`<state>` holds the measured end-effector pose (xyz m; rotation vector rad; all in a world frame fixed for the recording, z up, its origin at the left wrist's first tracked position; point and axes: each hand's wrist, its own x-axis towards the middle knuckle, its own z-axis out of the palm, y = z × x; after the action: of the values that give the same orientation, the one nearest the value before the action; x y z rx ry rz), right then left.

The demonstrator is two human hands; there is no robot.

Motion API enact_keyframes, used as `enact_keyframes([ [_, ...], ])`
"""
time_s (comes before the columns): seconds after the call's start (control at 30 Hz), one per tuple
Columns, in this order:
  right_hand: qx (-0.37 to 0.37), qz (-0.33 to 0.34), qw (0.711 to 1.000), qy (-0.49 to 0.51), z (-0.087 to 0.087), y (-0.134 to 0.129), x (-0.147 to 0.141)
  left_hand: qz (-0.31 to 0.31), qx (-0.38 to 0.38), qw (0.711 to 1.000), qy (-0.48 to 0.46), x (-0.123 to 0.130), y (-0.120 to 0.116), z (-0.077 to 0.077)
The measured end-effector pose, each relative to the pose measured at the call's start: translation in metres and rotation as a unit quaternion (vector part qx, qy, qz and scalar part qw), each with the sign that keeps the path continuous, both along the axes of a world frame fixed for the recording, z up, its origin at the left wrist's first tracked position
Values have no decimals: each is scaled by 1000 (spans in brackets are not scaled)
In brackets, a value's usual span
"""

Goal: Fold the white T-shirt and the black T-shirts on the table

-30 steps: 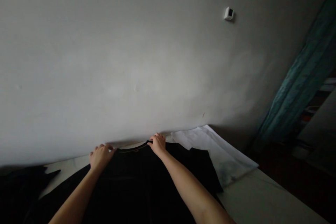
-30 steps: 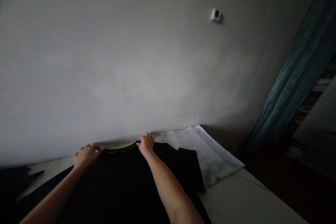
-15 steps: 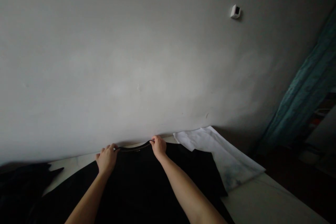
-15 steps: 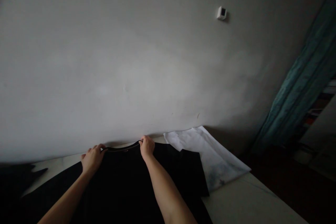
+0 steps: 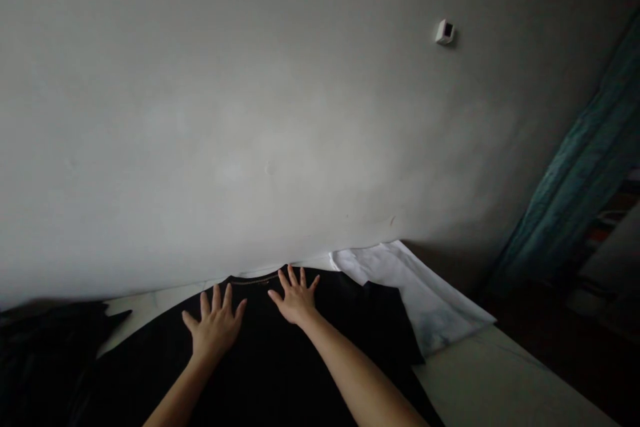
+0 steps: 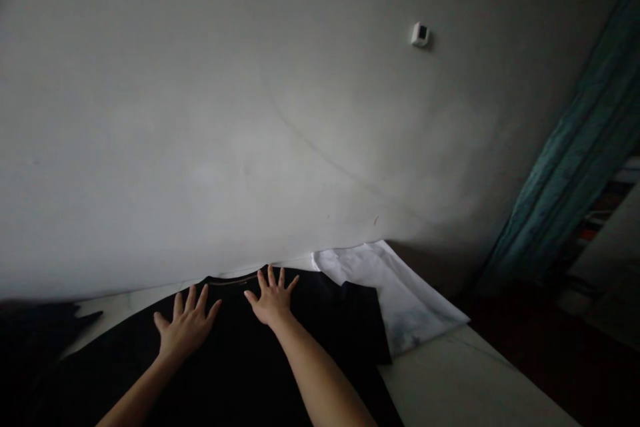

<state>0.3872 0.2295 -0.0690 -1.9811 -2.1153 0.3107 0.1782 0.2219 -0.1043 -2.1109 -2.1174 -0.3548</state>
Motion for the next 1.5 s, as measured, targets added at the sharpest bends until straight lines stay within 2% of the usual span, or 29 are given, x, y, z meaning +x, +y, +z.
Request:
enact_keyframes([
  [0.13,-17,3,1000,5,8,-1,0,-14,-22,1000,-2,-2,3,10],
  [0.23,-7,14,1000,7,16,-8,-6,-21,-53,998,-16,2,-5,23],
  [0.37,32,106,993,30,21,-15,-23,-26,-43,999,-15,2,-24,30],
  [0.47,42,157,986,35,21,-18,-32,-12,-10,1000,8,-13,-38,27],
  [0.67,30,175,984,30,13,-14,-28,43,-46,998,1,-59,-52,23],
  [0.83,18,169,985,-6,17,-15,-25,83,-85,993,-8,-56,-62,38],
  [0.93,40,166,985,-25,25,-17,-39,77,-114,991,-5,-55,-71,52],
  [1.0,77,181,980,-20,28,-20,-59,73,-88,993,1,-68,-79,61],
  [1.07,95,214,972,-6,28,-25,-87,70,-38,997,4,-91,-87,69],
  [1.13,81,254,964,4,25,-29,-117,66,-13,998,-2,-120,-96,75],
  [1.23,47,276,960,13,17,-33,-150,70,-36,997,-5,-160,-106,79],
  [1.37,13,252,967,16,12,-29,-164,78,-74,994,-10,-190,-107,76],
  [1.5,-4,233,973,7,22,-33,-169,99,-101,990,-26,-196,-104,77],
])
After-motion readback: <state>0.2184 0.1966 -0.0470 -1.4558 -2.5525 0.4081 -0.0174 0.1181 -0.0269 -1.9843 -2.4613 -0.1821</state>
